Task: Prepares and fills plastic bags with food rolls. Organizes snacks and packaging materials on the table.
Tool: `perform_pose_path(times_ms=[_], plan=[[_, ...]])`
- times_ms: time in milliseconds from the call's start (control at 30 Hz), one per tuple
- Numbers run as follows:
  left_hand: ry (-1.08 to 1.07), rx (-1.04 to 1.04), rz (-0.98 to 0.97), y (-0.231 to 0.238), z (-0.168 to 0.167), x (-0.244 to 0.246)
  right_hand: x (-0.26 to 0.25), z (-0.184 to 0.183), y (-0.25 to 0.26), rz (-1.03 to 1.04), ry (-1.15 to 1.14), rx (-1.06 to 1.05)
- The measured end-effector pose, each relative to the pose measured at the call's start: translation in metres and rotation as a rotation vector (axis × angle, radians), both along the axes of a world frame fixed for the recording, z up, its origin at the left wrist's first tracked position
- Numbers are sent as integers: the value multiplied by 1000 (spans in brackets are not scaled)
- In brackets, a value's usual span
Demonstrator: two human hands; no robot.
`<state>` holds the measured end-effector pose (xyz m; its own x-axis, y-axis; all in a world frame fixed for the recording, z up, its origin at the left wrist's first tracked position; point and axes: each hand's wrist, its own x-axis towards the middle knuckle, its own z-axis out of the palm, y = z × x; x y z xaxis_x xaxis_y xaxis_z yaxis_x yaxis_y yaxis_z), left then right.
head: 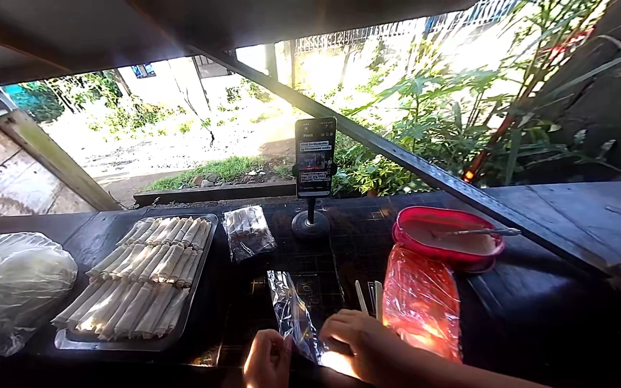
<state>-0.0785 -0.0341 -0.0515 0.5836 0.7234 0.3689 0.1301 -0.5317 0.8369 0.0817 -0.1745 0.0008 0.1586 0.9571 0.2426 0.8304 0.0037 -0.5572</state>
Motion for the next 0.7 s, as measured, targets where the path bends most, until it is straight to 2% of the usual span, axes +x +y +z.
perform_pose_path(times_ms=[67, 133, 167, 300, 533, 700], plan=[[-12, 120, 7, -1, 0, -2, -16, 12, 22, -4, 81, -235], [4, 182, 31, 0, 1, -6, -28, 13, 42, 6, 70, -356], [31, 189, 47, 1, 2, -9, -32, 10, 48, 6, 58, -346], [134, 92, 66, 7, 4, -24, -39, -10, 60, -22, -40, -152], [239, 76, 63, 4, 4, -28, -39, -24, 62, 40, -71, -54], [240, 138, 121, 6, 1, -31, -38, -54, 72, -70, -307, 260]])
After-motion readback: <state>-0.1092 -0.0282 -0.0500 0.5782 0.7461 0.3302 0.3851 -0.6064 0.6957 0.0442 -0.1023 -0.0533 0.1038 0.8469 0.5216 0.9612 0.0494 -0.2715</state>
